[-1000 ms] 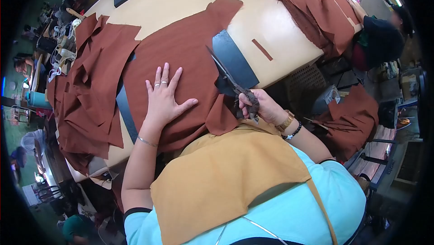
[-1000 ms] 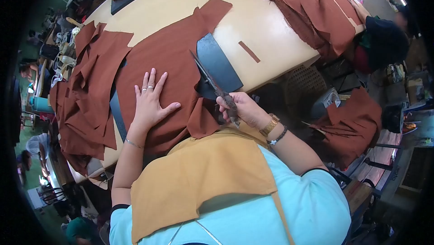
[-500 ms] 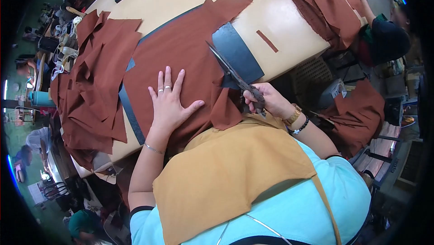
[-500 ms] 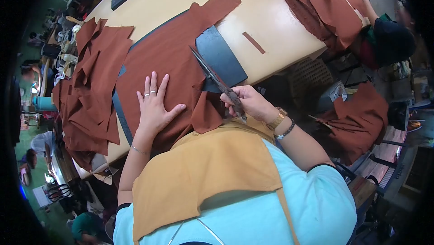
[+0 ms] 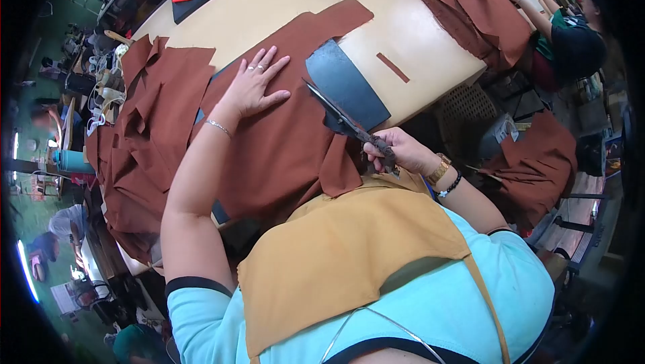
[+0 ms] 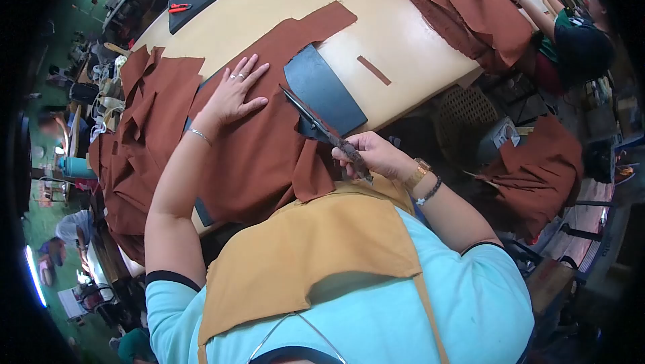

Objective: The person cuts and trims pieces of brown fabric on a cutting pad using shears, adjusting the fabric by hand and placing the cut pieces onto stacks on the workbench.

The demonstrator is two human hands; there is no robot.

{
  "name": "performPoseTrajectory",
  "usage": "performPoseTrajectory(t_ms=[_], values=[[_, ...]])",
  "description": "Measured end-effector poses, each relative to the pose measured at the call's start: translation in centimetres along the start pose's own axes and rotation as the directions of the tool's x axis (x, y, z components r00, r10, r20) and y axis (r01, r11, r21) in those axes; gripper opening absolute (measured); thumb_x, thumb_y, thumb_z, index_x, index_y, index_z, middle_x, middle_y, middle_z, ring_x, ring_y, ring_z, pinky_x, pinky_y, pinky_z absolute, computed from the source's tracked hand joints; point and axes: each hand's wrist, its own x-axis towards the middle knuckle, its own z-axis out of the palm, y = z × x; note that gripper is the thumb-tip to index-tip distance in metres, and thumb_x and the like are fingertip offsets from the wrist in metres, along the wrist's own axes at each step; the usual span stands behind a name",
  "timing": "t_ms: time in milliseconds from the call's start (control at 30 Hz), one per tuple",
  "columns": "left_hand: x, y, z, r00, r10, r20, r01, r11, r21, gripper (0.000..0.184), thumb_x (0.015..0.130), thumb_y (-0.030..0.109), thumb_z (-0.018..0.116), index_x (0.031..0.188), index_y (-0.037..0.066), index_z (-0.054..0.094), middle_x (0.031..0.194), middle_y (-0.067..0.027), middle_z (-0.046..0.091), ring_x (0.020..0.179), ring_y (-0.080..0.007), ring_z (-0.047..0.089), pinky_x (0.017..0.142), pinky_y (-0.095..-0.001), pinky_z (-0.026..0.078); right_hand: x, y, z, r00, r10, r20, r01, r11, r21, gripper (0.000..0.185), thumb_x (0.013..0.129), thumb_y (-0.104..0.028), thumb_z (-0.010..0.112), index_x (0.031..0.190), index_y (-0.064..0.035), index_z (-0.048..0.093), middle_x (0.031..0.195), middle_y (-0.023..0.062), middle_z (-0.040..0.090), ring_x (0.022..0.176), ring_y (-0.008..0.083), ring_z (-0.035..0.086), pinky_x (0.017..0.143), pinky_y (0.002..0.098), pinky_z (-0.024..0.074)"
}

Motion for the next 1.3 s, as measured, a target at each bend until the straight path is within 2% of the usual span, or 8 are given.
performPoseTrajectory(t_ms=[100, 233, 367, 567, 667, 1067, 1167, 1300], values=[[-0.5, 0.6, 1.0, 0.997, -0.025, -0.071, 0.024, 1.0, -0.004, 0.083, 0.08, 0.068, 0.052, 0.148, 0.026, 0.029, 0.156, -0.012, 0.019, 0.143, -0.0347, 0.017, 0.112, -0.0595, 0.015, 0.6, 0.2, 0.0, 1.0, 0.0, -0.015, 0.0, 1.0, -0.009, 0.026, 0.088, -0.033, 0.067, 0.079, -0.0092, 0.063, 0.07, -0.0014, 0.062, 0.058, 0.0059, 0.06, 0.05, 0.0201, 0.0446], [-1.5, 2.4, 1.1, 0.994, -0.102, -0.048, 0.101, 0.995, -0.025, 0.087, 0.078, 0.069, 0.054, 0.149, 0.025, 0.028, 0.157, -0.0113, 0.017, 0.144, -0.0343, 0.013, 0.112, -0.0601, 0.013, 1.4, 0.3, 0.3, 1.0, 0.015, -0.016, -0.015, 1.0, -0.019, 0.03, 0.088, -0.037, 0.067, 0.076, -0.0099, 0.062, 0.068, -0.0019, 0.061, 0.057, 0.0058, 0.059, 0.049, 0.0202, 0.0436], [-2.7, 3.7, 1.2, 0.986, -0.153, -0.065, 0.152, 0.988, -0.021, 0.088, 0.077, 0.068, 0.055, 0.149, 0.024, 0.029, 0.156, -0.0119, 0.018, 0.144, -0.0351, 0.015, 0.111, -0.0604, 0.014, 1.6, 0.6, 0.3, 1.0, 0.002, -0.028, -0.002, 1.0, 0.002, 0.032, 0.088, -0.037, 0.067, 0.074, -0.0099, 0.061, 0.065, -0.002, 0.06, 0.057, 0.0058, 0.059, 0.048, 0.0202, 0.0433], [-3.8, 3.8, 1.4, 0.966, -0.242, -0.095, 0.239, 0.97, -0.042, 0.091, 0.075, 0.071, 0.055, 0.148, 0.021, 0.031, 0.155, -0.0142, 0.021, 0.144, -0.0335, 0.015, 0.111, -0.0604, 0.013, -0.6, 0.2, -1.0, 0.999, 0.009, 0.035, -0.011, 0.998, 0.07, 0.036, 0.091, -0.037, 0.062, 0.075, -0.0051, 0.062, 0.063, 0.001, 0.059, 0.055, 0.0098, 0.059, 0.052, 0.0232, 0.0475], [-4.2, 3.8, 1.6, 0.967, -0.235, -0.096, 0.232, 0.972, -0.039, 0.091, 0.075, 0.07, 0.056, 0.148, 0.021, 0.031, 0.155, -0.0148, 0.021, 0.144, -0.0339, 0.015, 0.111, -0.0604, 0.014, -1.7, -0.6, -1.9, 0.994, 0.025, 0.106, -0.031, 0.998, 0.053, 0.038, 0.093, -0.038, 0.058, 0.075, -0.0042, 0.061, 0.063, 0.0024, 0.059, 0.055, 0.0106, 0.059, 0.054, 0.0248, 0.0492], [-5.6, 6.1, 1.9, 0.963, -0.251, -0.098, 0.248, 0.968, -0.04, 0.092, 0.075, 0.071, 0.057, 0.148, 0.021, 0.03, 0.155, -0.0148, 0.02, 0.143, -0.0354, 0.016, 0.11, -0.0627, 0.015, -0.2, -0.8, -0.8, 0.992, 0.063, 0.107, -0.059, 0.997, -0.045, 0.037, 0.093, -0.039, 0.059, 0.076, -0.0066, 0.06, 0.066, 0.0009, 0.06, 0.056, 0.0095, 0.059, 0.054, 0.0235, 0.0475], [-5.7, 6.7, 1.9, 0.954, -0.279, -0.114, 0.276, 0.96, -0.039, 0.093, 0.075, 0.071, 0.057, 0.148, 0.02, 0.031, 0.155, -0.0149, 0.02, 0.143, -0.0358, 0.017, 0.109, -0.0626, 0.016, 0.2, -0.4, -0.4, 0.997, 0.047, 0.069, -0.045, 0.998, -0.034, 0.037, 0.093, -0.04, 0.059, 0.076, -0.0065, 0.06, 0.064, 0.001, 0.06, 0.056, 0.0092, 0.058, 0.054, 0.023, 0.0471], [-5.8, 6.7, 1.8, 0.952, -0.286, -0.111, 0.283, 0.958, -0.044, 0.093, 0.074, 0.071, 0.058, 0.148, 0.02, 0.031, 0.155, -0.015, 0.02, 0.143, -0.0357, 0.017, 0.109, -0.0625, 0.016, 0.1, 0.1, -0.8, 0.992, 0.042, 0.122, -0.045, 0.999, 0.027, 0.039, 0.092, -0.041, 0.059, 0.077, -0.0057, 0.061, 0.064, 0.0021, 0.061, 0.056, 0.0094, 0.059, 0.053, 0.0232, 0.0473]])
